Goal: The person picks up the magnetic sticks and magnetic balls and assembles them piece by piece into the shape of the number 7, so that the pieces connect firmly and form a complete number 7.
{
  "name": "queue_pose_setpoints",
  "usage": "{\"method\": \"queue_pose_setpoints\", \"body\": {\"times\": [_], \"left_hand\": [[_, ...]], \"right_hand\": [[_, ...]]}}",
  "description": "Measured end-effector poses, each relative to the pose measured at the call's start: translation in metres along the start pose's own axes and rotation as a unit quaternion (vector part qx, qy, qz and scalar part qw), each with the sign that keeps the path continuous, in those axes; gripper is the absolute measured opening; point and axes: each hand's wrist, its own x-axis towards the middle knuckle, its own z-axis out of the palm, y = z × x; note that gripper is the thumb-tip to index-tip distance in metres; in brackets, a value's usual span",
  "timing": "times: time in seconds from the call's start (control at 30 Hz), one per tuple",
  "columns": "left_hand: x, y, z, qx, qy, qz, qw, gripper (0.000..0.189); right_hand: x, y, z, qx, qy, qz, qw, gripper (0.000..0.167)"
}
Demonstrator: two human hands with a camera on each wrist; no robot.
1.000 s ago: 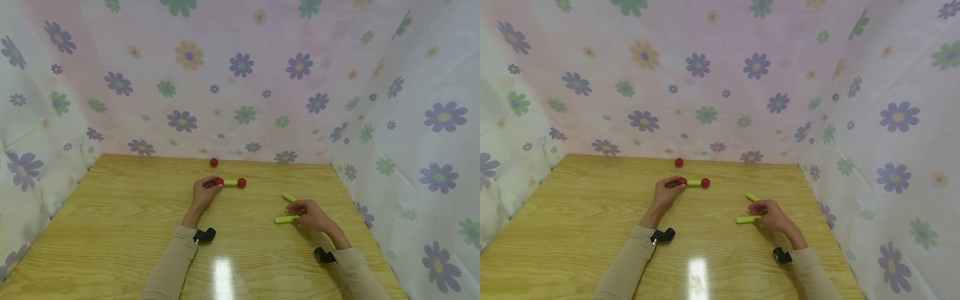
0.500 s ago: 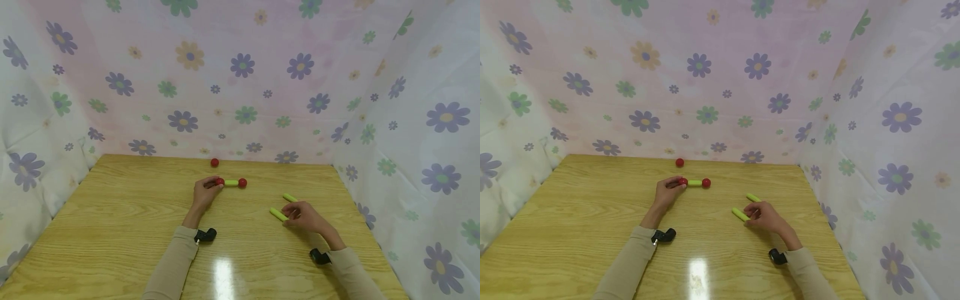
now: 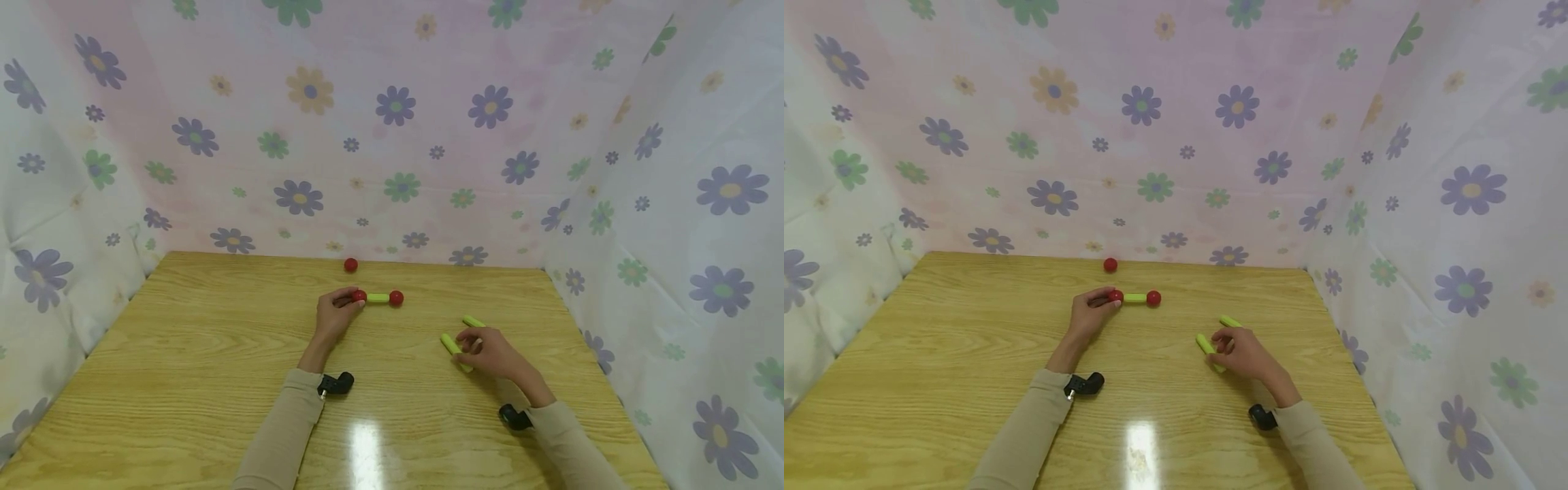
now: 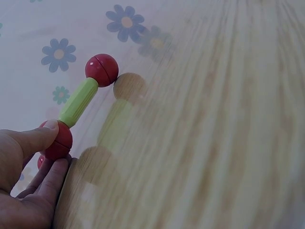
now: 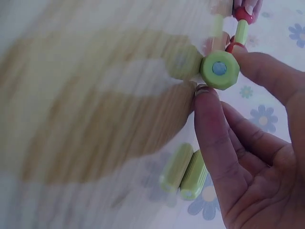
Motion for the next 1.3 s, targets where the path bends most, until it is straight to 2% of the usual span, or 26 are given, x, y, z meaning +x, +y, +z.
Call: {"method": "queue_pose_setpoints", "body": {"times": [0.27, 0.5, 0.83, 1.07, 1.17, 1.3], "left_hand": [[0.001, -0.001, 0.000, 0.000, 0.000, -0.001, 1.0000, 0.035], [0.001, 0.000, 0.000, 0.002, 0.000, -0.006, 1.0000, 0.035], [-0.001, 0.002, 0.000, 0.001, -0.002, -0.007, 1.0000, 0.035], [-0.003, 0.002, -0.001, -0.006, -0.007, -0.007, 0.9999, 0.037], [-0.003, 0.002, 0.000, -0.006, -0.007, -0.007, 0.9999, 0.037], [-0.002, 0.003, 0.000, -0.006, -0.006, -0.007, 0.9999, 0.036]], "right_hand": [[0.007, -0.005, 0.006, -0.003, -0.007, 0.016, 0.9999, 0.035], [0.014, -0.014, 0.015, 0.073, -0.031, 0.054, 0.9954, 0.039], [0.016, -0.024, 0.027, 0.127, -0.028, 0.098, 0.9866, 0.041], [0.013, -0.038, 0.035, 0.158, -0.048, 0.104, 0.9808, 0.040], [0.013, -0.041, 0.040, 0.171, -0.057, 0.097, 0.9789, 0.045], [0.013, -0.045, 0.046, 0.218, -0.067, 0.091, 0.9694, 0.055]]}}
